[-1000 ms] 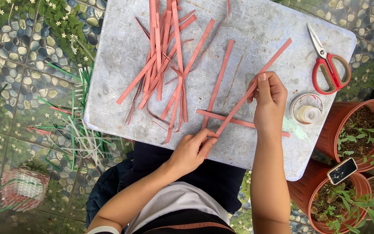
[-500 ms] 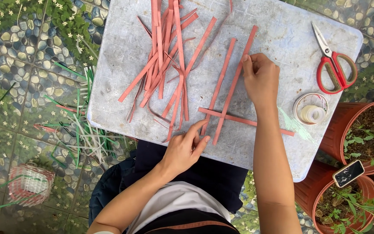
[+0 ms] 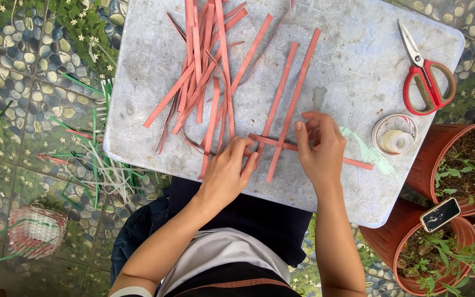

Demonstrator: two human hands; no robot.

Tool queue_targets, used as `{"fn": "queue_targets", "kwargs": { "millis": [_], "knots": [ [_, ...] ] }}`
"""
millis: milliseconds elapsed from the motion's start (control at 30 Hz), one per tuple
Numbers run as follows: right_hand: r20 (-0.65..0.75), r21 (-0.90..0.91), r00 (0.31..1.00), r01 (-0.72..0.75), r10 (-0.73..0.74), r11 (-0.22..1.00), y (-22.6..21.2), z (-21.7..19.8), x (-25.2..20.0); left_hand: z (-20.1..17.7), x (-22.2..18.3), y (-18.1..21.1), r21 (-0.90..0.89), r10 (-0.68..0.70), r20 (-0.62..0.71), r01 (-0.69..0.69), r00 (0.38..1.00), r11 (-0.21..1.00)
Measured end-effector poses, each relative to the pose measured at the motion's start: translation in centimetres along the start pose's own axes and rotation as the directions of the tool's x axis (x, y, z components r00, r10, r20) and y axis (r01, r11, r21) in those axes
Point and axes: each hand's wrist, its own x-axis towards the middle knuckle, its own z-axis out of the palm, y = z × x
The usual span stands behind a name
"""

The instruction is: Weaving thin red plastic strips together on a white board to create a mat or basket base.

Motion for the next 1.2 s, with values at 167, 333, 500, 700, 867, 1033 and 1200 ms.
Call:
{"fn": "queue_targets", "kwargs": {
  "millis": [167,333,500,700,867,1033,1200],
  "knots": [
    [-0.013,-0.036,0.997,0.081,-0.082,0.996,1.3,1.4,-1.9,0.9,0.2,-0.5,0.149,-0.04,0.098,0.025,0.994,0.989],
    [-0.021,-0.088,0.989,0.142,-0.144,0.986,1.6,1.7,-2.1,1.4,0.6,-0.5,0.212,-0.083,0.165,0.047,0.983,0.976],
    [-0.037,-0.113,0.981,0.184,-0.189,0.976,1.0,1.9,-1.9,1.0,0.9,0.3,0.36,-0.083,0.358,-0.055,0.93,0.932],
    [-0.04,-0.136,0.983,0.172,-0.179,0.976,0.7,2.0,-2.0,-2.7,-0.3,2.6,0.294,-0.032,0.474,-0.124,0.88,0.948],
    [0.008,-0.176,0.993,0.121,-0.121,0.977,-0.7,1.6,-2.0,-9.8,-3.2,5.1,0.298,0.052,0.488,-0.222,0.871,0.929],
    [0.012,-0.166,0.994,0.112,-0.111,0.98,-0.8,1.6,-2.1,-16.4,-5.1,4.9,0.179,0.08,0.525,-0.202,0.848,0.963],
    [-0.004,-0.171,0.99,0.138,-0.141,0.976,-0.7,1.7,-2.1,-19.9,-3.1,4.4,0.038,0.02,0.216,-0.029,0.976,0.999]
  ]
}}
